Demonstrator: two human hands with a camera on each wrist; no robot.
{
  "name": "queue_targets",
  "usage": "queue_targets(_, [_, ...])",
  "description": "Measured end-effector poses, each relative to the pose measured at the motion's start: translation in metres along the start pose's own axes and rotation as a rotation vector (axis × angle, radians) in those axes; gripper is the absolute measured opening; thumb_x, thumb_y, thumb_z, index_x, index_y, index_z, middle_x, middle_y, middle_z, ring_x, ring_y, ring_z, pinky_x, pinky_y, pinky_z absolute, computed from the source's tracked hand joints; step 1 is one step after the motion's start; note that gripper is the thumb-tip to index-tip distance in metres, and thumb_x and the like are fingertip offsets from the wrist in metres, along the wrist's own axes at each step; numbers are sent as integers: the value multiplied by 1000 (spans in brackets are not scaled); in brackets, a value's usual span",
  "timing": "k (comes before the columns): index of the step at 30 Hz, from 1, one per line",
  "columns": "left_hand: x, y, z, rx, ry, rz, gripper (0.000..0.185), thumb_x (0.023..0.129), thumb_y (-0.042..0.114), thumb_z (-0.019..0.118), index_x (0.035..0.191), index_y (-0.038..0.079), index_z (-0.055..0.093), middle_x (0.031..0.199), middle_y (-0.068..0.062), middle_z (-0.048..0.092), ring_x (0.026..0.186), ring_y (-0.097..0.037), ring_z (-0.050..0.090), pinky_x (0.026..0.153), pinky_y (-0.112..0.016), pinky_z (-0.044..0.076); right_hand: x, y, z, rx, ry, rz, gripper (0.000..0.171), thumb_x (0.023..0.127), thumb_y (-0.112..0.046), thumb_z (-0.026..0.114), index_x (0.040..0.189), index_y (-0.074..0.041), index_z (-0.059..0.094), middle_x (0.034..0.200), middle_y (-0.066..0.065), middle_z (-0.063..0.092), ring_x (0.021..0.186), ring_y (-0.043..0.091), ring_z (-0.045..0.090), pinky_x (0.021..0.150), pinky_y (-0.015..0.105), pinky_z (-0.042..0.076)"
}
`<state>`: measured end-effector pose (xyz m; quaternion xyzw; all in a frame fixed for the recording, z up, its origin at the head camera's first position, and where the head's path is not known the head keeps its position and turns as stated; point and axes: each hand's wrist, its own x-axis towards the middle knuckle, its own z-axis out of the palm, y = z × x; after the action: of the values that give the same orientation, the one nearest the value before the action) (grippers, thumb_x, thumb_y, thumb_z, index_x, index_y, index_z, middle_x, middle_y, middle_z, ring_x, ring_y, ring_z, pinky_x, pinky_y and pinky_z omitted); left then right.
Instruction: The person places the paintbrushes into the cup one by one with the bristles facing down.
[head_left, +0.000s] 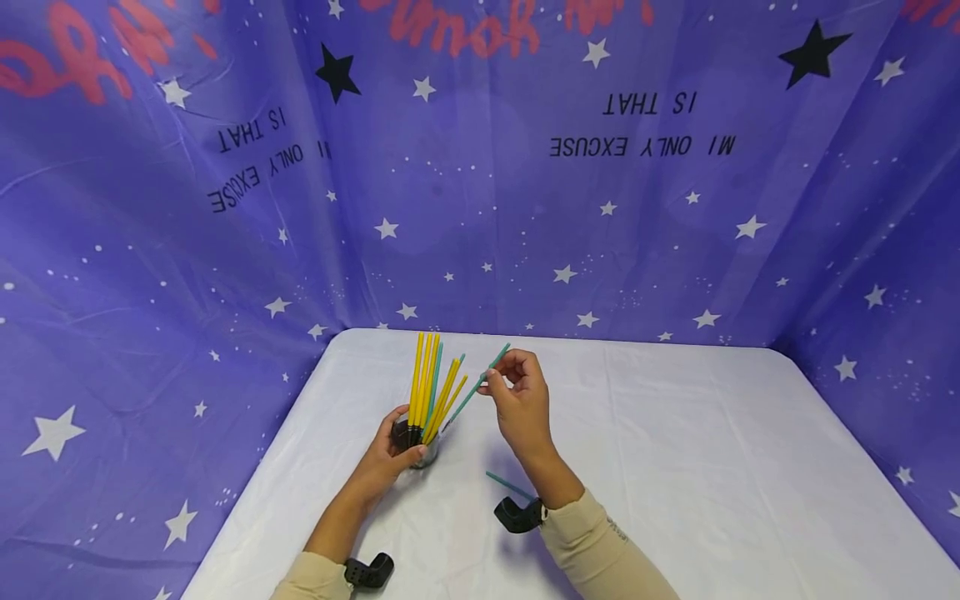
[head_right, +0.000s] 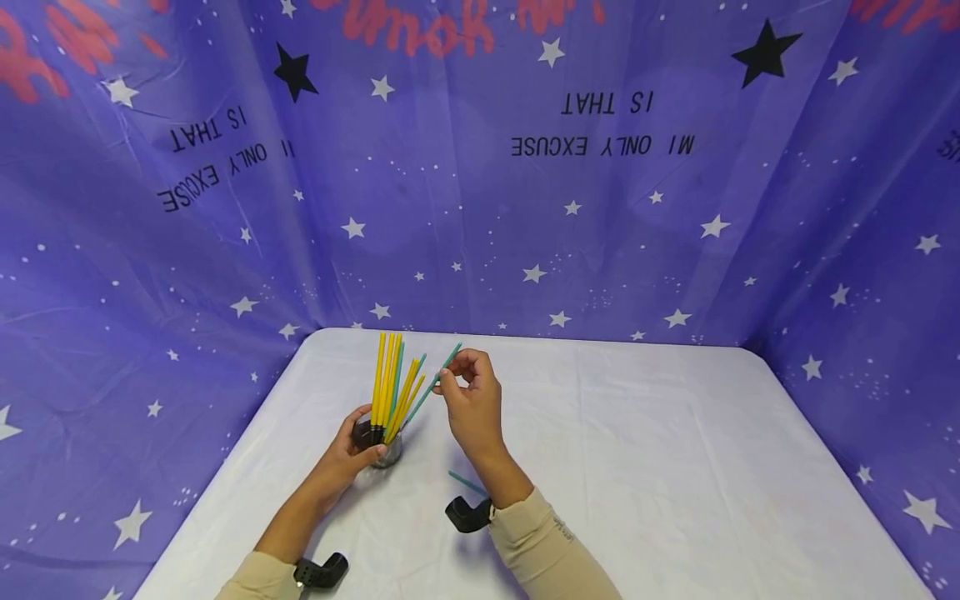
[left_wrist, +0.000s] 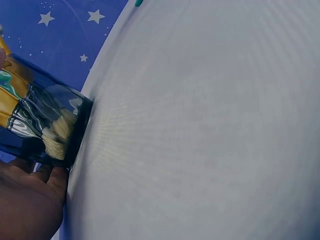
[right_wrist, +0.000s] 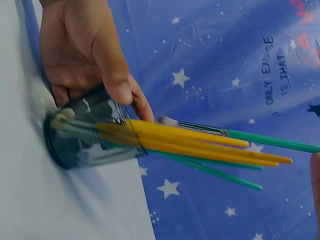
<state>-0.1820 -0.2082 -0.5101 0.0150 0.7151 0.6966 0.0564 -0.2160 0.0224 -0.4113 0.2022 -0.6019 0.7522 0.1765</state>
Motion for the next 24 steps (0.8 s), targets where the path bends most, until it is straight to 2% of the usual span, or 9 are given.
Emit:
queue_targets(5, [0,0,1,-2,-2,16,80,90,8,71,153,17,22,151,-23,35,134,-35,41,98,-30,42,-4,8,9,-10,-8,-41,17,94,9,56,108,6,47,97,25,51,87,23,62,72,42,57])
queue_targets(10, [0,0,1,-5,4,18,81,90,7,71,153,17,22,150,-23,36,133,-36,42,97,-30,42,-13,16,19,-61,-59,15,17,94,11,55,109,6,48,98,22,52,88,35,62,73,41,57])
queue_targets(15, [0,1,1,-12,11,-2,81,90,9,72,153,20,23,152,-21,36,134,-34,42,101,-35,40,-20,9,27,-128,-106,46,16,93,13,53,107,11,46,96,20,53,89,44,62,73,40,57])
queue_targets(18, [0,2,1,-13,12,-6,81,90,8,72,153,21,22,153,-21,34,135,-34,41,102,-36,40,-23,6,30,-159,-119,51,15,92,13,54,105,11,47,93,20,54,87,41,62,72,36,57])
queue_targets(24, [-1,3,0,-10,3,-8,81,90,9,71,154,20,21,154,-21,33,137,-34,39,104,-38,38,-26,38,25,-225,-153,91,14,92,5,61,101,-1,52,91,10,59,83,22,65,70,29,56])
